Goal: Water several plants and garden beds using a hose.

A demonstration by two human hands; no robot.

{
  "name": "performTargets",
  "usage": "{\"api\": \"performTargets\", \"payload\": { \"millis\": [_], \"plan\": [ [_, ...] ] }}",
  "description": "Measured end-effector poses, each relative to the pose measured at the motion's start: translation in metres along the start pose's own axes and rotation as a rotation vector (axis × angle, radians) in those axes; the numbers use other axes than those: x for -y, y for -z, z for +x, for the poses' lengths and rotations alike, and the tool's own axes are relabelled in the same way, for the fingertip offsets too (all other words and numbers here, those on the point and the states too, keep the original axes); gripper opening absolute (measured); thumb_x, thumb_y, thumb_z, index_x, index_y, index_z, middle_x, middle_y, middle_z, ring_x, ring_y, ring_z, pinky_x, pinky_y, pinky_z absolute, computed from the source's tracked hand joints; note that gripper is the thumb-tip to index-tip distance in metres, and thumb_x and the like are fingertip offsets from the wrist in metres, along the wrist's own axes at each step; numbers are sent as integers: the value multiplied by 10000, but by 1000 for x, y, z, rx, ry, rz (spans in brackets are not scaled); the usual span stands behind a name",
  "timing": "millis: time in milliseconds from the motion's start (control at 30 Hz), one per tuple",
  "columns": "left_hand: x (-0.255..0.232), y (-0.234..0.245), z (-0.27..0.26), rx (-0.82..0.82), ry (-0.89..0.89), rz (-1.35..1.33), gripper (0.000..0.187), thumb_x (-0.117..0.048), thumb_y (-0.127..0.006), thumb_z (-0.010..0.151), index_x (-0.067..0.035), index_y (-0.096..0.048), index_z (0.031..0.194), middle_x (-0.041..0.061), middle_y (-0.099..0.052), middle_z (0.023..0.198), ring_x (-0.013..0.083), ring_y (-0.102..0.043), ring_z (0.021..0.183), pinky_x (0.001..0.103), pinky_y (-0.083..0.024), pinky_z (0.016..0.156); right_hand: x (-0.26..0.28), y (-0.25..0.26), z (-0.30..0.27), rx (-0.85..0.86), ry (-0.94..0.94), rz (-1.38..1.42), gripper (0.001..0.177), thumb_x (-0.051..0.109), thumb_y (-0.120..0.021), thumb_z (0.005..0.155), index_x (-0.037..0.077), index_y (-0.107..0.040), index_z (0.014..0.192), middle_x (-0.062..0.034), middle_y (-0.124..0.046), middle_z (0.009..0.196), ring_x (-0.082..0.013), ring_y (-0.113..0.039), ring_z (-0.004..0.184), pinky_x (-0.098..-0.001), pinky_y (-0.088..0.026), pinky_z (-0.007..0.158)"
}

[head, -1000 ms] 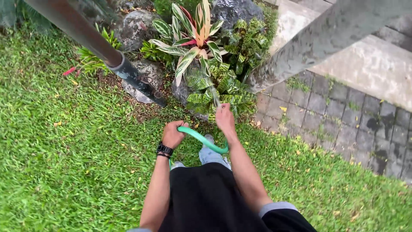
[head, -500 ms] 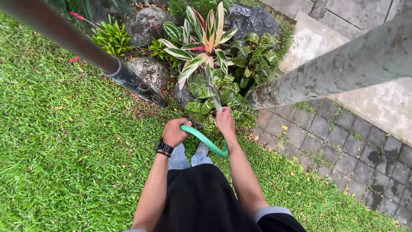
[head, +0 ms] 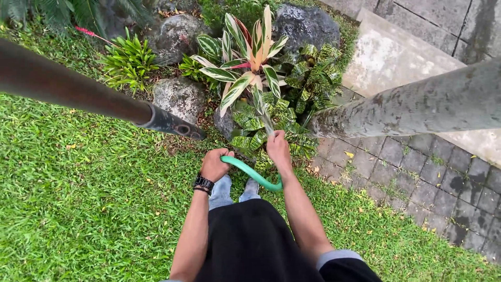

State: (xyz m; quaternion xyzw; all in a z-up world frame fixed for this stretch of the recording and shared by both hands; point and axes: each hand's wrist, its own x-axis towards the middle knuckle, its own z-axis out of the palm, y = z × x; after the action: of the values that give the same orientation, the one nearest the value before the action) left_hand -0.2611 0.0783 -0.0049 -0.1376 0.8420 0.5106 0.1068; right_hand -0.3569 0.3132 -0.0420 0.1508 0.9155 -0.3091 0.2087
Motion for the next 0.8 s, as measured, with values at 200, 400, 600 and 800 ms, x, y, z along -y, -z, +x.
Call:
{"api": "performTargets", "payload": {
  "millis": [200, 400, 600, 800],
  "plan": [
    [18, 10, 16, -18, -80, -168, 255, -219, -683, 861, -61, -609, 675, 96, -606, 602, 211, -576, 524, 371, -464, 551, 27, 16, 19, -146, 15, -66, 427, 294, -440, 984, -20, -443, 1274, -263, -717, 876, -435, -705, 805, -549, -534, 760],
    [30, 17, 28, 14, 22, -75, 376, -257, -691, 927, -24, -553, 666, 135, -507, 559, 237, -475, 498, 388, -422, 539, 75, 4, 9, 32, -32, -149, 422, 247, -400, 968, -8, -398, 1304, -241, -691, 760, -435, -674, 667, -596, -533, 631],
    [27, 26, 34, 39, 72, -75, 371, -277, -681, 927, -52, -569, 655, 108, -526, 550, 222, -495, 489, 385, -417, 529, 65, 0, 25, -28, 3, -158, 421, 263, -421, 965, -23, -406, 1274, -231, -690, 709, -405, -682, 633, -560, -534, 620],
    [28, 25, 39, 33, 85, -62, 372, -274, -688, 924, -53, -571, 648, 102, -536, 554, 218, -495, 486, 386, -417, 528, 81, 10, 28, -43, 8, -155, 412, 249, -413, 967, -20, -406, 1280, -245, -699, 745, -415, -686, 638, -572, -539, 617]
  ]
}}
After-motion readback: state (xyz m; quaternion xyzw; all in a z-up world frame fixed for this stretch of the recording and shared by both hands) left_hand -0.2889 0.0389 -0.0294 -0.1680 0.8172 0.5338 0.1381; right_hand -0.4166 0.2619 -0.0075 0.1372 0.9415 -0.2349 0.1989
